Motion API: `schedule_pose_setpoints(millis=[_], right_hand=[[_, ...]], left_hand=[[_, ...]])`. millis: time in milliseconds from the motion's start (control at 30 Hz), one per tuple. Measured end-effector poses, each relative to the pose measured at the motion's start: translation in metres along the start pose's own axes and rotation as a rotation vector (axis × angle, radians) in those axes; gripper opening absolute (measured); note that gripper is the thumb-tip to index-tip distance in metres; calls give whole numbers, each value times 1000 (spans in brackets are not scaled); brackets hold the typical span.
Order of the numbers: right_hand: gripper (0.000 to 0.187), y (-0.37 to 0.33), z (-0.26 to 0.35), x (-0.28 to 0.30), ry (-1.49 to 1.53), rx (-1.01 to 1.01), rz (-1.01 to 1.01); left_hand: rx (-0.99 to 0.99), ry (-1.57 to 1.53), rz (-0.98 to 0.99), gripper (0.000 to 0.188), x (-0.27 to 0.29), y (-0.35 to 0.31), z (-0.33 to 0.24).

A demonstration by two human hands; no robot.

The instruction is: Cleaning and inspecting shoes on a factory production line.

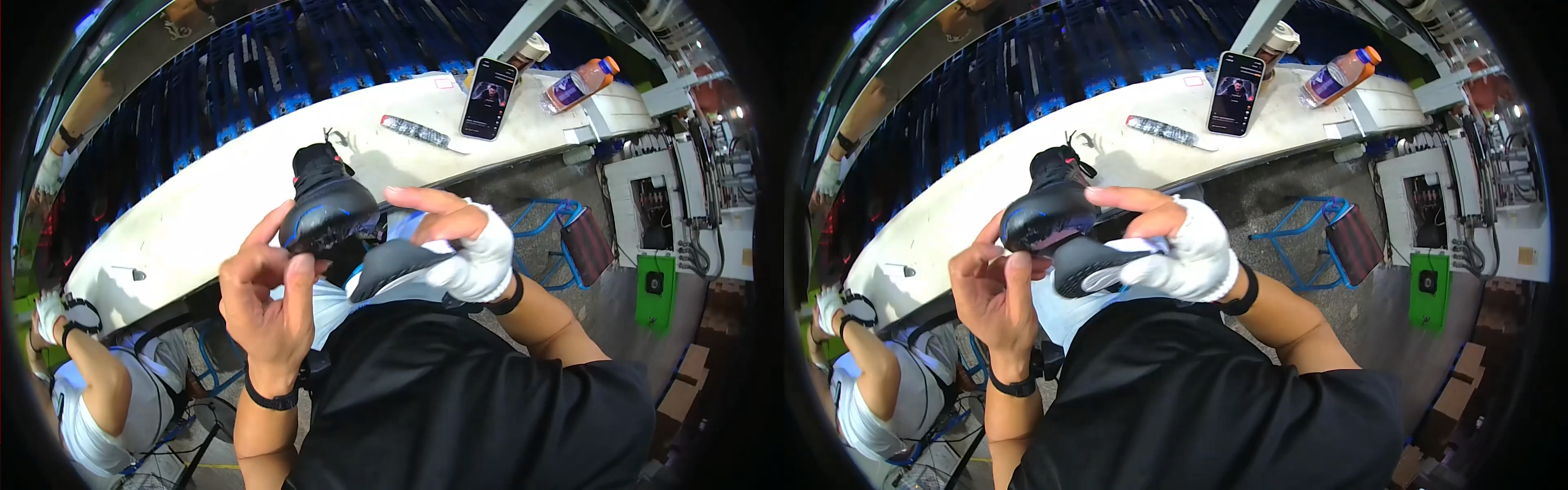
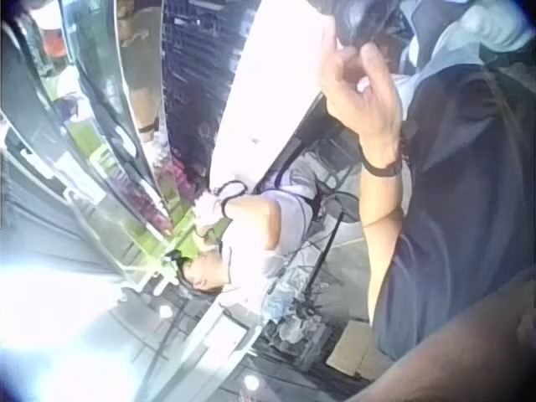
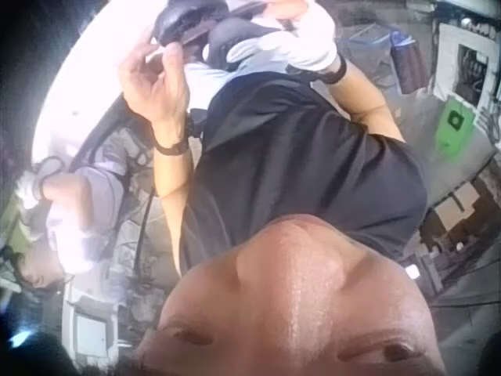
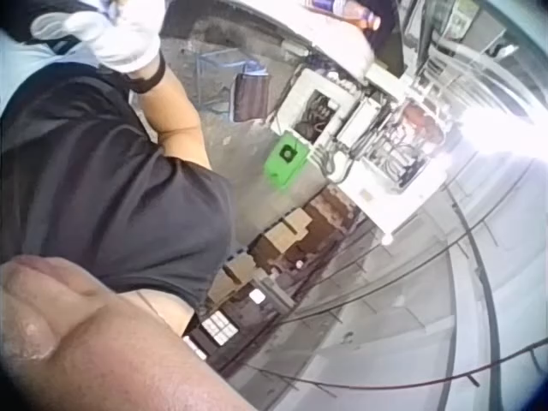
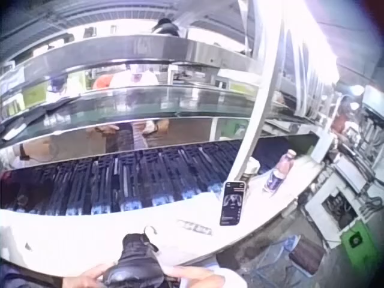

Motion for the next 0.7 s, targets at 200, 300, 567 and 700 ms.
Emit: schedule_pose_setpoints(millis=[200, 300, 567, 700], right_hand=[[38, 2, -1, -26, -71, -7, -43], [35, 1, -4, -29, 14, -73, -126], [39, 5, -3, -32, -62, -19, -101], [40, 9, 3, -29, -143, 53, -70]], left_hand=[[-96, 55, 168, 42, -3, -8, -13], [-121, 125, 179, 49, -3, -10, -13], [-154, 217, 206, 46, 0, -9, -15], [-267, 245, 241, 42, -2, -8, -16]])
Point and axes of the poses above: each hand's wrist, its own y-axis towards the middle knuckle, its own x-axis out of the back of the hand, z = x × y, the point moved 8 cm from there along y, towards the middle knuckle, and after that the axes turned 7 degrees about -y, right-handed, at the moved point
